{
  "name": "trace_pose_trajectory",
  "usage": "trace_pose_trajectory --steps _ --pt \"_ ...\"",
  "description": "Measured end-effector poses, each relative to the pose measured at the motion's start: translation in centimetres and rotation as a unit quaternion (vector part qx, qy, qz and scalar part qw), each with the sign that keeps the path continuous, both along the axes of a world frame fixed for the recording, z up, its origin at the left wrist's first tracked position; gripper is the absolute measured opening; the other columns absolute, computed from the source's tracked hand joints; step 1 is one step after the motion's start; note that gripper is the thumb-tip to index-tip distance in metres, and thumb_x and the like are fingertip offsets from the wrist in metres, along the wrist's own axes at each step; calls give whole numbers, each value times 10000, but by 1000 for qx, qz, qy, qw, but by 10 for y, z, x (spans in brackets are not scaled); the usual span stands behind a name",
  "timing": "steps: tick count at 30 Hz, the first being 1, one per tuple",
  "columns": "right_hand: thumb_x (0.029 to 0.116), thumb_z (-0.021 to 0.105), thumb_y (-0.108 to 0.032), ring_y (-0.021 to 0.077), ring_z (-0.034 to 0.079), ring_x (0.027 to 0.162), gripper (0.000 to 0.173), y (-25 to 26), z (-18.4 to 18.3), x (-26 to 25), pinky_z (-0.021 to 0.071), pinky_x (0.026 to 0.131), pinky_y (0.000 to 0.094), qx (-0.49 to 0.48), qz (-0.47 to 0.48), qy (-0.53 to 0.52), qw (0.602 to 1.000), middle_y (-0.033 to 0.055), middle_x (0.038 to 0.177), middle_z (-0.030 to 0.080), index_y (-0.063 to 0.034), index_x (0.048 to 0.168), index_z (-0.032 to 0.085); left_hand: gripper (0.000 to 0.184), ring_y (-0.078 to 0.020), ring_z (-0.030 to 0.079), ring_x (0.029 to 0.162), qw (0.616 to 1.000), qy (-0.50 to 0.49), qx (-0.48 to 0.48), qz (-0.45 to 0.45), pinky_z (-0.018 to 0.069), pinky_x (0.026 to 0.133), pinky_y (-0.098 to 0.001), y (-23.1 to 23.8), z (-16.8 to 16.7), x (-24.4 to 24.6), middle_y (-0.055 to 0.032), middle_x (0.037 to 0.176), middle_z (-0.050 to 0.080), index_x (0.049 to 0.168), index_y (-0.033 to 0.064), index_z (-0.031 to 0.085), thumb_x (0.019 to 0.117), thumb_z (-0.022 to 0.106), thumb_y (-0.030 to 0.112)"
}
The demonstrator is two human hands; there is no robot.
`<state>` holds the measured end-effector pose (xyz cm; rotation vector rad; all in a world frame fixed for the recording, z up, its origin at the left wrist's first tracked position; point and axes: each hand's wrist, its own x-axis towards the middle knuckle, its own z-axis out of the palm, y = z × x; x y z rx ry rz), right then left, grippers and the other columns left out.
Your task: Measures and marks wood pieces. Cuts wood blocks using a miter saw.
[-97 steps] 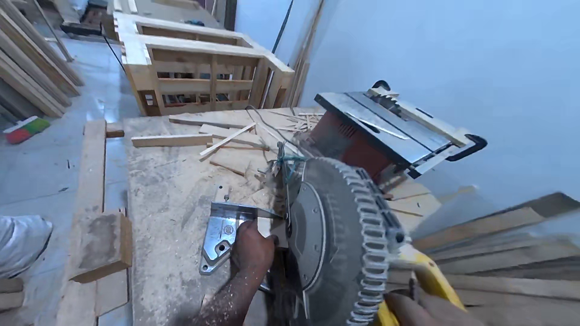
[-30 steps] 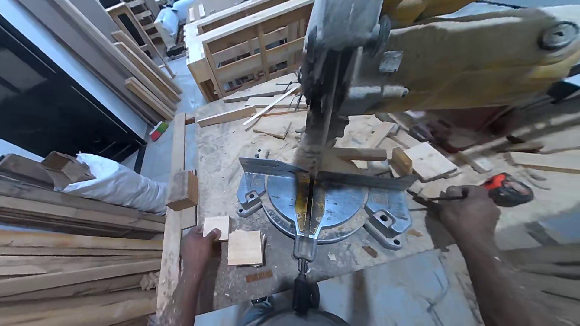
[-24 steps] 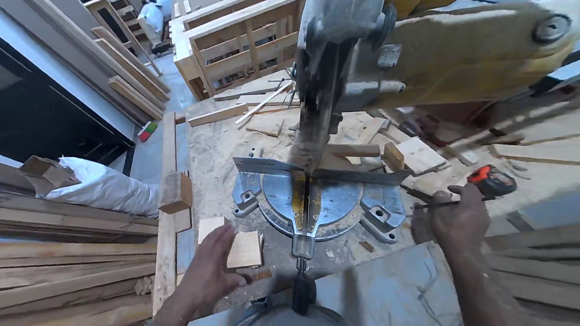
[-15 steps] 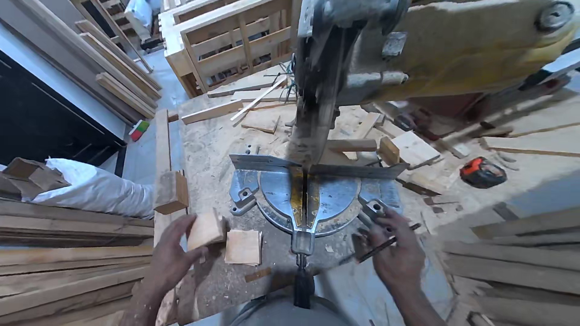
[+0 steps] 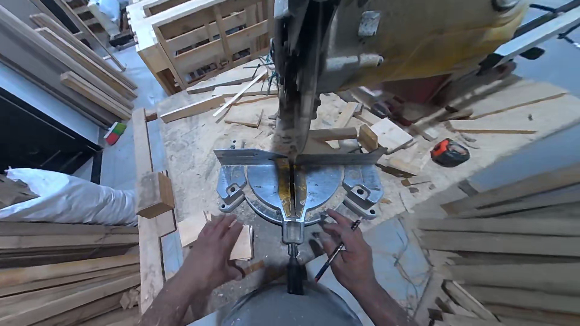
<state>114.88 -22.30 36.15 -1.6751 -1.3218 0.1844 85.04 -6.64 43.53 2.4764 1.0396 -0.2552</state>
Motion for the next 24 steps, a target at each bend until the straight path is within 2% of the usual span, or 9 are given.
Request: trace_pose_trajectory --steps 1,3,5,7,10,13,18,22,24 --pt "1000 609 -318 269 650 1215 285 1 2 -5 566 990 437 -7 8 -1 1000 144 1356 652 -84 1080 751 1042 -345 274 1536 999 43 0 -26 220 1239 -586 3 -5 9 -128 1635 359 1588 184 371 729 868 503" --pt "1003 607 -294 272 654 1214 260 3 9 -12 562 998 435 -17 18 -9 1000 137 1342 666 -84 1065 747 1018 -349 414 1445 996 88 -3 -35 294 1196 -587 13 -12 16 -147 1530 476 1607 205 320 767 848 435" --pt "998 614 -280 268 660 1207 242 2 9 -15 566 994 426 -16 18 -9 1000 131 1325 678 -87 1054 750 1044 -329 487 1377 995 93 -6 -20 362 1157 -553 21 -15 15 -129 1466 533 1614 226 298 756 834 482" --pt "997 621 -283 260 658 1214 242 -1 4 -14 566 997 424 -17 14 -3 1000 121 1332 676 -93 1066 753 1090 -299 495 1372 996 81 -32 8 386 1148 -524 30 -15 13 -105 1484 524 1624 233 286 734 848 520" --pt "1000 620 -289 244 655 1218 245 -7 0 -10 568 999 411 -21 7 3 1000 117 1345 667 -91 1071 746 1114 -248 533 1345 991 30 -104 75 438 1129 -488 43 -5 11 -94 1488 527 1616 209 310 709 907 457" --pt "1003 616 -291 228 667 1195 240 -11 -2 -6 579 981 399 -19 0 8 1000 112 1342 668 -92 1057 740 1120 -210 608 1246 981 -11 -150 124 503 1067 -478 50 -1 5 -70 1423 582 1599 247 334 676 939 437" --pt "1000 618 -279 266 666 1201 246 -18 -7 -4 579 979 436 -36 -1 20 999 135 1354 660 -78 1077 737 1123 -191 637 1209 964 -76 -192 169 535 1038 -464 46 2 -10 -60 1384 618 1585 280 355 642 954 392" --pt "1016 600 -321 254 663 1209 274 -20 -12 -3 578 981 430 -31 2 16 999 126 1355 660 -91 1078 734 1156 -144 649 1198 946 -150 -219 184 566 1018 -409 38 0 -28 -12 1347 649 1558 253 405 569 942 515" --pt "1014 595 -328 251 659 1214 275 -19 -13 -3 576 982 433 -32 2 11 999 114 1354 662 -102 1074 739 1159 -144 657 1188 931 -190 -245 193 574 1007 -385 31 3 -36 -14 1335 658 1551 211 420 562 936 527"
